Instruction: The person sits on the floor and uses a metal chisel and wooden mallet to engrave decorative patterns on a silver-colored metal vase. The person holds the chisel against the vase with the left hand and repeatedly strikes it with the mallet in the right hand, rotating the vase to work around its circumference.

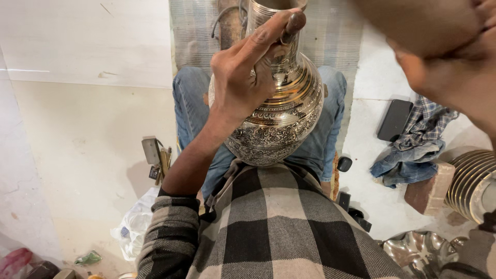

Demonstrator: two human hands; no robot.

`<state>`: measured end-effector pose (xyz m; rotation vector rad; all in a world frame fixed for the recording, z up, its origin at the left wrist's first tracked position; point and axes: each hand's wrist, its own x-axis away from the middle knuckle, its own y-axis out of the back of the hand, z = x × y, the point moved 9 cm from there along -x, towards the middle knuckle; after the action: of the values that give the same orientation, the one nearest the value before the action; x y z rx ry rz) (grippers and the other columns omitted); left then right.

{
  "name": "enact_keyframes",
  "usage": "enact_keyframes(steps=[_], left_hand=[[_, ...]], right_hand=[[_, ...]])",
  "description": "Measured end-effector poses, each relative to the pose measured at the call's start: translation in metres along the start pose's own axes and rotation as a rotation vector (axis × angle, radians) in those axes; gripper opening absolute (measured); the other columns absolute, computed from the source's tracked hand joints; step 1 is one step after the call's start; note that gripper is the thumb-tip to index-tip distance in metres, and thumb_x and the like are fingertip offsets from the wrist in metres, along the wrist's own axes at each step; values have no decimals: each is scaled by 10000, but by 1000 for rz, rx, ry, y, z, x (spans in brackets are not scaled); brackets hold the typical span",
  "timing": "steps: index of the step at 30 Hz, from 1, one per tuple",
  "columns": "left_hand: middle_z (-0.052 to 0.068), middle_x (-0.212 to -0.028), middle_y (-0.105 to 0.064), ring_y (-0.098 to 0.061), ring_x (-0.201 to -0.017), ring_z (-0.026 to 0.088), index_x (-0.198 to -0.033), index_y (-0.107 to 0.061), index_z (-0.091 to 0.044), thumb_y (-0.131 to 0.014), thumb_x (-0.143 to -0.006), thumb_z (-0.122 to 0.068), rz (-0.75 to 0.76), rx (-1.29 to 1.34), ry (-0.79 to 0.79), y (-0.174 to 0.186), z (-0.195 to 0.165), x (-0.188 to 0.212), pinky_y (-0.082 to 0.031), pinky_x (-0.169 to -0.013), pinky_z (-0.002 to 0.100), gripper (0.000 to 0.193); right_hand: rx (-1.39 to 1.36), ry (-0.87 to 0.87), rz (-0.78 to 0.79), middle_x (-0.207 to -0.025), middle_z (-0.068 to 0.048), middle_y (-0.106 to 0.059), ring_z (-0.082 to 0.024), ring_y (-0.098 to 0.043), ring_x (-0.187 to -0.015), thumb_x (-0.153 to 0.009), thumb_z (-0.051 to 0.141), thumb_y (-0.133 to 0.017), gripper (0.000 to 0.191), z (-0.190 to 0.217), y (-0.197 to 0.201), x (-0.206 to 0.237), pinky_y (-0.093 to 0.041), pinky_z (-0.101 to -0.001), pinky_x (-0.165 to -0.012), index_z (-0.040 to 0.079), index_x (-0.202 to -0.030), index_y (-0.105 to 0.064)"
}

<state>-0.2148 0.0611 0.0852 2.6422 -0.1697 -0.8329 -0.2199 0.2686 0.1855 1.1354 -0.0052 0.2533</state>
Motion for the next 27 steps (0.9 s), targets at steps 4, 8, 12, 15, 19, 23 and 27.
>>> enact_keyframes(steps=[4, 8, 12, 15, 19, 23, 27], left_hand=[[99, -1261, -728, -799, -1003, 182, -1443, -569, -154, -621, -971, 110, 14, -33, -32, 1, 0, -3, -697, -825, 267, 544], [131, -1346, -699, -793, -1068, 219, -1466, -546, -114, -545, -884, 156, 56, -63, -34, 2, 0, -3, -704, -912, 297, 642], [84, -1355, -688, -785, -1118, 210, -1495, -526, -173, -588, -978, 165, 62, 3, -20, 4, -2, -2, -704, -941, 275, 621], [67, -1361, -674, -779, -1128, 206, -1514, -508, -209, -595, -969, 172, 59, -9, -40, 5, -3, -4, -699, -943, 273, 671], [44, -1342, -685, -795, -1094, 181, -1522, -507, -230, -563, -954, 193, 66, -61, -31, 5, 4, -5, -710, -906, 259, 711], [79, -1394, -677, -795, -1074, 177, -1523, -489, -248, -547, -938, 200, 83, -9, -33, 3, 5, -1, -690, -858, 252, 739], [71, -1413, -675, -789, -1080, 167, -1544, -457, -284, -595, -991, 185, 57, -24, -93, 4, 4, -2, -673, -804, 221, 738]], right_hand=[[-94, -43, 0, -799, -163, -667, -207, -673, -649, -928, -80, -679, 276, -16, 3, 15, -508, -310, -538, -55, -1199, -633], [-181, -26, 13, -796, -149, -649, -199, -648, -640, -933, -115, -653, 281, -30, -5, 21, -482, -302, -532, -55, -1206, -631], [-259, 41, -24, -770, -118, -634, -167, -629, -646, -968, -104, -654, 182, -16, -3, 16, -453, -283, -521, -39, -1137, -640], [-145, -90, 65, -646, -131, -594, -192, -591, -530, -956, -102, -652, 99, -13, -4, 13, -421, -317, -447, -27, -1021, -653], [-169, 26, 12, -728, -92, -606, -153, -601, -588, -898, -108, -653, 221, 7, 6, 10, -436, -291, -501, -26, -1103, -643], [-159, 7, -4, -657, -101, -593, -142, -602, -539, -946, -96, -658, 134, 0, 0, 6, -437, -281, -465, -31, -1062, -649], [-81, 55, 21, -660, -126, -585, -169, -589, -547, -903, -115, -668, 194, -1, -4, 5, -450, -304, -485, -56, -1086, -649]])
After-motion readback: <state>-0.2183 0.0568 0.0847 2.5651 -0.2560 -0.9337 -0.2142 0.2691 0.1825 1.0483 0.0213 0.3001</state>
